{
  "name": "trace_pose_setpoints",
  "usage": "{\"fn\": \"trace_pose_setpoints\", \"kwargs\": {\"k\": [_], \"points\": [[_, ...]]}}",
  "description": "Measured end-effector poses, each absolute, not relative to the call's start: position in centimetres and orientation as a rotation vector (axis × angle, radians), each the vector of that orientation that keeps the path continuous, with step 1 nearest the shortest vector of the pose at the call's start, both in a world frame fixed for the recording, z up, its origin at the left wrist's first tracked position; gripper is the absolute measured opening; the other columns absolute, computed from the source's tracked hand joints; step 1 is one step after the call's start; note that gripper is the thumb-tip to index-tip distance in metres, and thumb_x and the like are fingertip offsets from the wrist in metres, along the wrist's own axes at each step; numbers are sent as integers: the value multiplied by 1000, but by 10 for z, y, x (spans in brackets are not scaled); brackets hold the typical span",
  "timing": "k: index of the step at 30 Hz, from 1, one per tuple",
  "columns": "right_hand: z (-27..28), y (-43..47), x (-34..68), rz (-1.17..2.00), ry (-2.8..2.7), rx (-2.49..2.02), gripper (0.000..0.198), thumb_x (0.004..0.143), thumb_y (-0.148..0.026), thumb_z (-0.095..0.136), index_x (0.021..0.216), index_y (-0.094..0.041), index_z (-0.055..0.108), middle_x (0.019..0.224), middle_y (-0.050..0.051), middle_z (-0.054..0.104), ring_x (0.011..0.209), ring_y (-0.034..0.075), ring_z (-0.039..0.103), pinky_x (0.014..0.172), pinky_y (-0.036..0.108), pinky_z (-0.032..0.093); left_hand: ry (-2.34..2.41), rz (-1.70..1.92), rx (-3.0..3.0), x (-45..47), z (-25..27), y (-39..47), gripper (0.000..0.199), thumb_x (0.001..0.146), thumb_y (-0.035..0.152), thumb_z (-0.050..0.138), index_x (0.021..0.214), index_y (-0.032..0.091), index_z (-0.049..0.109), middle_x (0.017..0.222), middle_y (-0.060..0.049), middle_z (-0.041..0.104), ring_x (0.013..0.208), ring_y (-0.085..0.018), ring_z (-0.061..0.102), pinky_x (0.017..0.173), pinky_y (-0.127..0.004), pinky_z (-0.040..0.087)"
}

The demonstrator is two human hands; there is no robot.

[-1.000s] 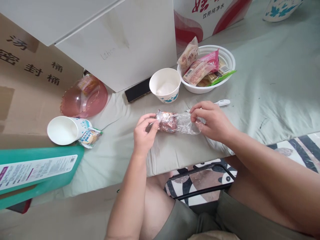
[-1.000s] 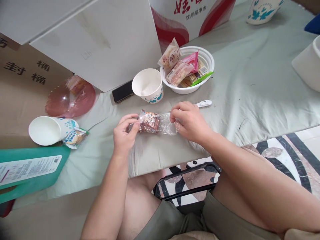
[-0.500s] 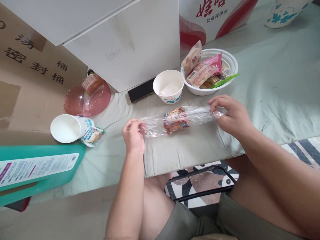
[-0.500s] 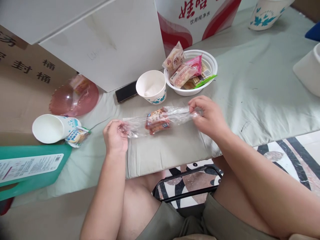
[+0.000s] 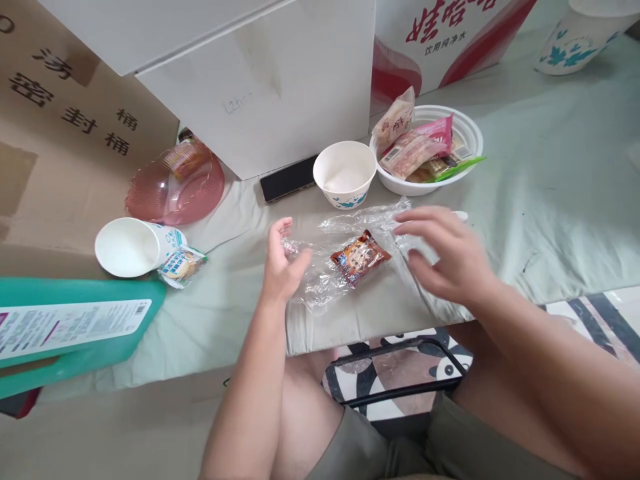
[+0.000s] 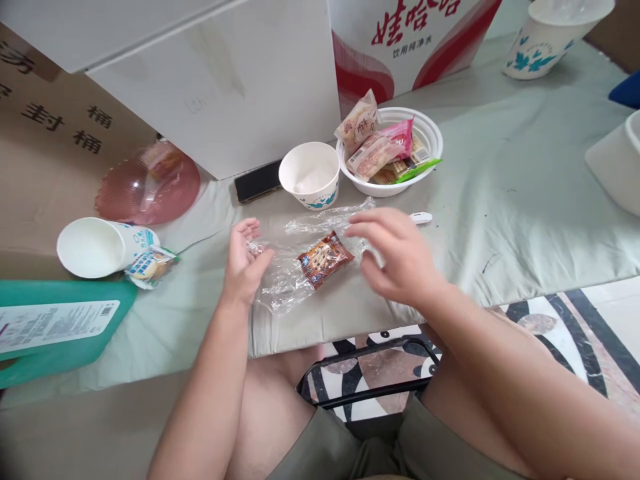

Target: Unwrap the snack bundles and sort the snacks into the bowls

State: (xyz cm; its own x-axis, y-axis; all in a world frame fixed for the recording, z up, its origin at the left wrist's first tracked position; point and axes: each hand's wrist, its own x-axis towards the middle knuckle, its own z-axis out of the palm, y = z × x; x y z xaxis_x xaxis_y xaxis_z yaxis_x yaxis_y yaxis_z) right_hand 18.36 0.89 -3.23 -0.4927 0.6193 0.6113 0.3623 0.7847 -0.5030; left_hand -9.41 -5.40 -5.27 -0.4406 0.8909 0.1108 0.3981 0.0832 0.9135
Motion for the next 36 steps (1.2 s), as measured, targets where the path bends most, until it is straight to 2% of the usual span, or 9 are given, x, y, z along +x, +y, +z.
{"fn": "trace_pose_setpoints", "kwargs": {"k": [2,4,8,12,17,20,26,32,36], "points": [[-36,1,172,392,-2363,-674,50,79,-8,53,126,-23,60,129,11,68,124,33,60,101,51,48,1913,1239,1346,-91,-55,-54,62,68,22,72,127,24,54,118,-7,67,111,-22,63,88,-32,49],[-41,-2,166,367,-2464,-700,55,80,-9,52,134,-20,56,126,13,69,126,34,58,105,53,44,1944,1220,1284,-88,-55,-52,42,73,26,70,113,21,60,88,-2,69,83,-17,65,77,-28,49],[-43,2,166,307,-2473,-745,37,86,-9,49,118,-19,66,86,5,68,87,24,64,101,48,43,1943,1292,1142,-85,-52,-48,17,84,35,62,79,19,60,60,4,55,55,-11,53,56,-23,41],[-37,5,175,378,-2518,-695,22,89,-13,47,82,-19,66,74,4,59,69,18,56,72,34,45,1910,1356,1068,-87,-53,-46,17,86,36,61,79,20,58,59,5,53,49,-9,48,49,-22,36],[-27,0,179,734,-2530,-854,24,89,-20,41,75,-20,60,83,5,66,68,17,59,60,31,37,1886,1240,1069,-89,-50,-48,27,85,46,62,78,19,59,66,3,57,53,-10,48,52,-22,37],[-22,-6,170,743,-2495,-1267,27,92,-44,49,92,-21,65,79,4,70,66,21,63,58,32,34,1887,1020,1204,-88,-43,-55,39,80,56,66,89,18,67,75,0,64,63,-13,56,58,-25,43],[-23,-14,150,703,-2549,-1516,70,85,-59,61,145,-24,50,128,13,70,88,35,73,64,39,47,1853,525,1545,-73,-30,-69,34,79,41,71,106,21,72,98,-5,77,87,-22,70,79,-32,50],[-28,-11,146,964,-2429,-1437,77,79,-47,69,144,-12,47,132,20,65,118,38,65,92,45,52,1665,766,1520,-64,-34,-69,19,85,34,65,97,20,71,98,-5,73,89,-19,68,83,-31,52],[-22,-10,146,1087,-2285,-1399,53,77,-40,68,122,-19,51,107,11,72,96,30,70,79,39,52,1579,982,1286,-61,-41,-62,25,87,43,63,90,19,68,91,-4,70,74,-14,64,66,-25,52]]}}
